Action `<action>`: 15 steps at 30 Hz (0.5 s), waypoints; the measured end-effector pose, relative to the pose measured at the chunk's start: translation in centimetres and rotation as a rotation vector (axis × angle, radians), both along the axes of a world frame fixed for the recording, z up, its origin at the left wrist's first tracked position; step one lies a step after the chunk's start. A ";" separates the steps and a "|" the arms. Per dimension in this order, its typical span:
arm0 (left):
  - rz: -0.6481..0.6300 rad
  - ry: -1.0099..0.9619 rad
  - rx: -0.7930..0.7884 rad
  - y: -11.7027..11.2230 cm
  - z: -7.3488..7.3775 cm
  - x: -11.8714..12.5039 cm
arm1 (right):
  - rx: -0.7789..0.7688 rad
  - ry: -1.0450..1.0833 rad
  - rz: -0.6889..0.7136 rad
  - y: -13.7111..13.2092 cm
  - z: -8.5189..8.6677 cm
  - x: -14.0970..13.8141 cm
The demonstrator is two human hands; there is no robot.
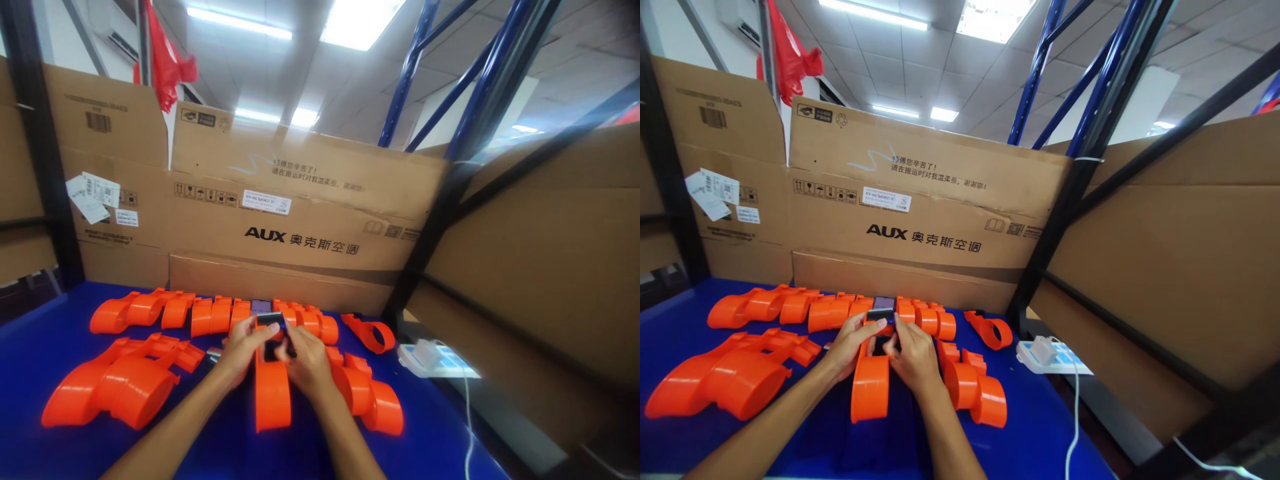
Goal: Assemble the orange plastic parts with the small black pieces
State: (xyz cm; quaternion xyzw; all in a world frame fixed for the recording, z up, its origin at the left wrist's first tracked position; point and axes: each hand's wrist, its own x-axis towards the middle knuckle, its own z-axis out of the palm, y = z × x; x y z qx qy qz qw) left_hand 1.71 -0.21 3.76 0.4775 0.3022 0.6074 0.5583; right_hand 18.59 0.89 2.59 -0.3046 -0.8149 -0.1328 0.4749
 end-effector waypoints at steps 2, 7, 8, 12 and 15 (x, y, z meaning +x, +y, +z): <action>0.000 0.041 0.001 0.1 0.0 -0.2 | -0.029 0.017 0.031 0.1 0.1 0.2; 0.030 0.120 0.029 0.1 0.0 -0.3 | -0.125 0.126 0.060 -0.1 0.7 0.4; 0.033 0.140 0.038 0.0 -0.1 -0.3 | -0.138 0.152 0.055 -0.3 0.8 0.3; 0.040 0.190 0.082 0.0 -0.1 -0.2 | -0.173 0.227 0.054 -0.7 1.0 0.0; 0.042 0.208 0.093 0.0 -0.3 -0.2 | -0.206 0.267 0.064 -1.0 0.9 -0.3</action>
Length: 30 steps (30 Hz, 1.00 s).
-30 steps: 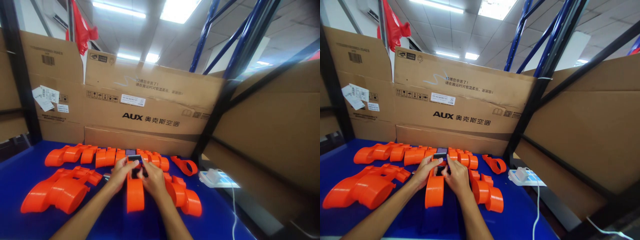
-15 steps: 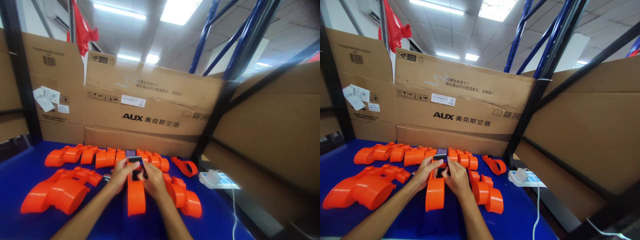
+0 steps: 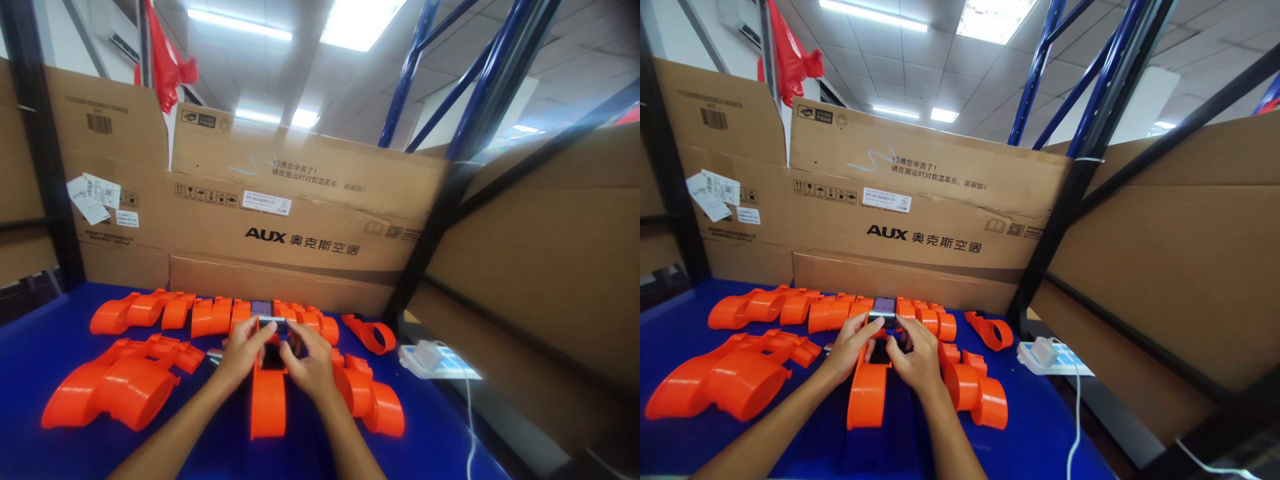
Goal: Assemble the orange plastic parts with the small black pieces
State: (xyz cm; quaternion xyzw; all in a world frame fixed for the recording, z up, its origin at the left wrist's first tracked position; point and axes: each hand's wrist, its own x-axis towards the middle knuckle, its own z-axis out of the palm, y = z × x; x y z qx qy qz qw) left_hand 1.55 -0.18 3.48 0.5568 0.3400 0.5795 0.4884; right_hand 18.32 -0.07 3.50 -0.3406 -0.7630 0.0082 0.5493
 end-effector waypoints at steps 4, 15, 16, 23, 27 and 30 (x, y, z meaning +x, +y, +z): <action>-0.038 -0.010 0.005 -0.1 0.0 0.0 | -0.062 0.039 0.023 -0.3 -0.1 -0.3; -0.059 -0.048 -0.008 0.0 0.0 -0.2 | -0.226 0.146 0.149 -0.5 0.2 -0.9; -0.059 -0.055 -0.006 0.0 0.0 -0.2 | -0.231 0.153 0.155 -0.5 0.2 -0.9; -0.112 -0.144 -0.054 0.6 0.1 -0.7 | -0.264 0.252 0.150 -0.2 0.1 -0.5; -0.136 -0.226 -0.128 1.6 0.2 -1.6 | -0.245 0.421 0.015 0.8 0.3 0.8; -0.046 -0.262 -0.154 2.0 0.1 -1.9 | -0.195 0.415 -0.070 1.9 0.3 1.4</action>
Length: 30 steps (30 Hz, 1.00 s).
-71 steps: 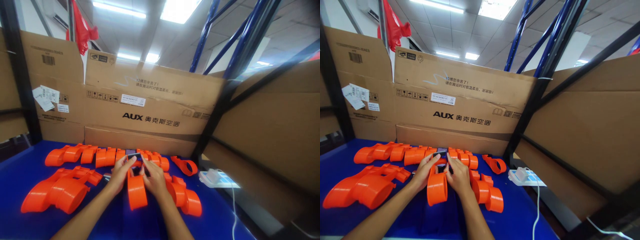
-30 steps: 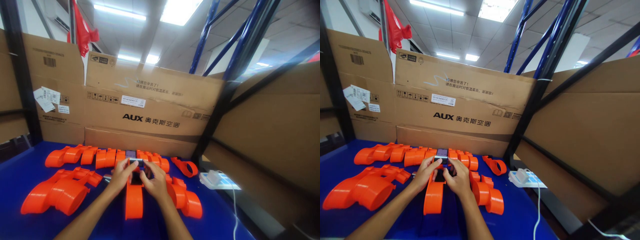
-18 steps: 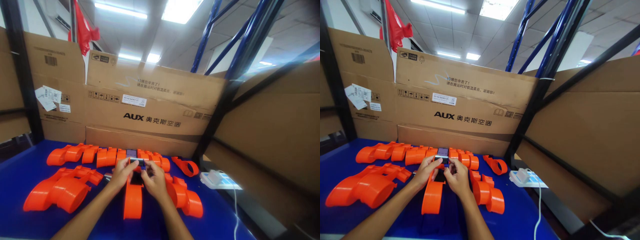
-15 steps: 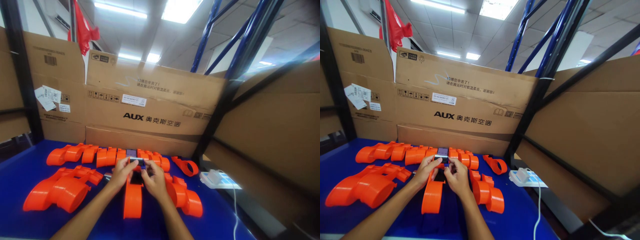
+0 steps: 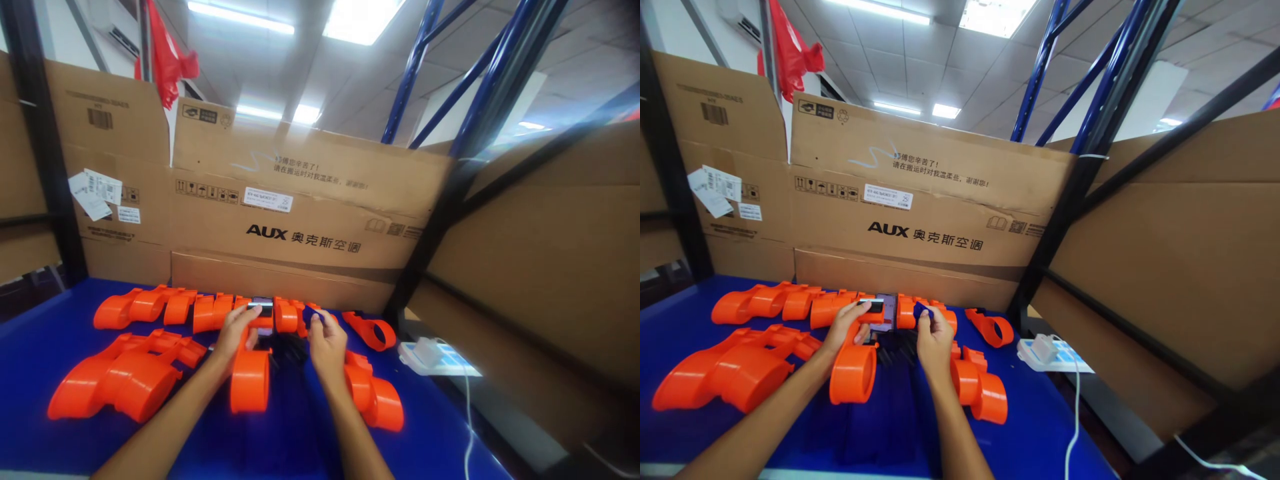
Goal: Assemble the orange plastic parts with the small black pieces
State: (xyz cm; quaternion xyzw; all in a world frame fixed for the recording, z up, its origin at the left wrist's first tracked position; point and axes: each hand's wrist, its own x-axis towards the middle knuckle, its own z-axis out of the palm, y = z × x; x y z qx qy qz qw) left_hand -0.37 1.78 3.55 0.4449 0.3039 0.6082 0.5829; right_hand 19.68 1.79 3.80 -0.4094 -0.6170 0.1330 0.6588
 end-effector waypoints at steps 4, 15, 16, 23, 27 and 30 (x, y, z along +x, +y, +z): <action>0.018 -0.015 0.000 -0.2 -0.1 0.1 | -0.045 -0.149 -0.044 0.9 -0.5 0.1; 0.082 -0.022 -0.028 -0.9 0.1 0.7 | 0.047 -0.587 -0.208 1.0 -2.0 0.7; 0.085 -0.017 -0.020 -1.0 0.1 0.8 | 0.054 -0.562 -0.201 1.0 -1.8 0.6; 0.052 0.089 0.034 -1.2 0.1 1.3 | 0.029 -0.254 0.078 -0.8 0.4 -0.8; 0.024 0.150 0.095 -1.4 -0.1 1.7 | 0.020 -0.199 0.246 -1.5 0.6 -1.5; 0.018 0.168 0.105 -1.5 -0.2 1.9 | 0.025 -0.238 0.279 -1.6 0.6 -1.7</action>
